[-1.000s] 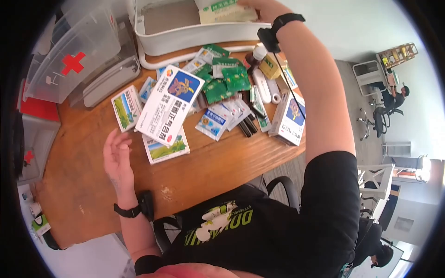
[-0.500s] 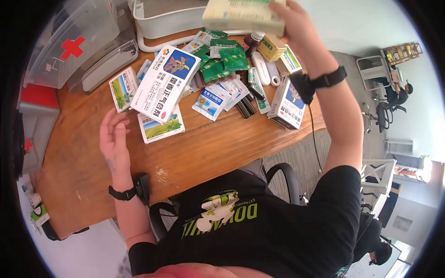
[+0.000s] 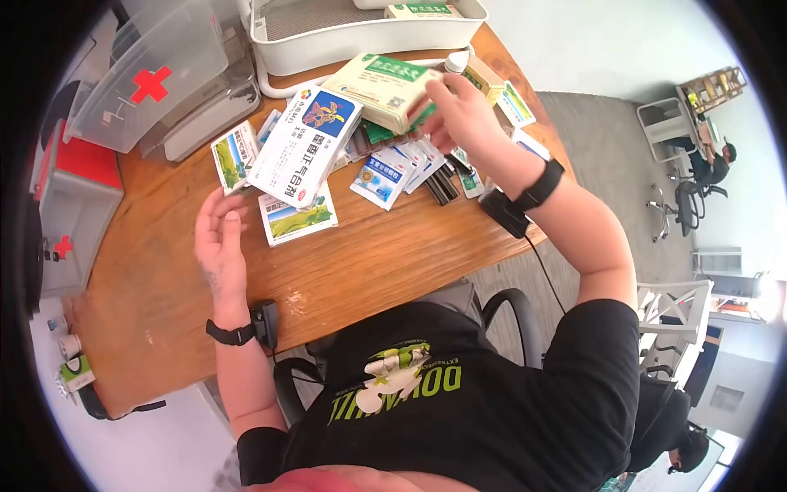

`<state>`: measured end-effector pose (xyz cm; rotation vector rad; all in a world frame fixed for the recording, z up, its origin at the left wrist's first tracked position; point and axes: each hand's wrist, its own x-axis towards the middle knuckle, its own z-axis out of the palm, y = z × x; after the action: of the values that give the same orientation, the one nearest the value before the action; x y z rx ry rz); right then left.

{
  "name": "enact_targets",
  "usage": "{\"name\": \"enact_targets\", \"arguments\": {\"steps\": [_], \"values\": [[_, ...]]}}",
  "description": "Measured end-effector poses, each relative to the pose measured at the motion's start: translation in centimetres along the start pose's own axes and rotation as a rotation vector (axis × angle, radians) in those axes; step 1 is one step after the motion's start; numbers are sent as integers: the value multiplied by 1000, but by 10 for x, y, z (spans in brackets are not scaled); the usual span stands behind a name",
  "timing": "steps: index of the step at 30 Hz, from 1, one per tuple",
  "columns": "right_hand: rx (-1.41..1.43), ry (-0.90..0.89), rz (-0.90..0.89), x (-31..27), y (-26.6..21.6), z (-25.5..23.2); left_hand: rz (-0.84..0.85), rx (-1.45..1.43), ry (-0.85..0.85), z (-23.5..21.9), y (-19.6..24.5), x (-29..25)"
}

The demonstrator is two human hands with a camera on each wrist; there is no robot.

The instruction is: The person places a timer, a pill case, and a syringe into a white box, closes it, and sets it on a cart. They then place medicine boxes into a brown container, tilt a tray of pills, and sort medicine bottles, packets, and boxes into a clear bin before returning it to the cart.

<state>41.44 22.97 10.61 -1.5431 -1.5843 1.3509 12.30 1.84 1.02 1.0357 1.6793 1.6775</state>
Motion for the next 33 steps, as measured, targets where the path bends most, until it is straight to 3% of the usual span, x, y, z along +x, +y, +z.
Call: {"name": "enact_targets", "arguments": {"steps": [2, 6, 9, 15, 21, 23, 25, 27, 30, 33], "values": [[-163, 95, -110, -2, 11, -17, -15, 9, -1, -1, 5, -1], [-216, 196, -301, 14, 7, -54, 3, -17, -4, 1, 9, -4], [-480, 277, -569, 54, -5, -77, -23, -10, -3, 2, 12, -5], [-940, 261, -582, 161, -60, -95, -26, -29, 42, -3, 9, -1], [-1251, 211, -390, 243, -70, -86, -26, -20, 67, -11, 5, 4], [-1429, -40, -411, 242, -81, -78, -35, -10, 65, -12, 6, 4], [-1363, -154, -322, 252, -84, -72, -43, -7, 64, -12, 6, 6], [-1059, -130, -122, 265, -74, -64, -60, -8, 61, -13, 4, 7], [-1029, -161, -69, 250, -81, -49, -88, 16, 64, -12, 6, 8], [-528, -279, -77, 252, -71, -52, -113, 3, 66, -11, 6, 8]]}}
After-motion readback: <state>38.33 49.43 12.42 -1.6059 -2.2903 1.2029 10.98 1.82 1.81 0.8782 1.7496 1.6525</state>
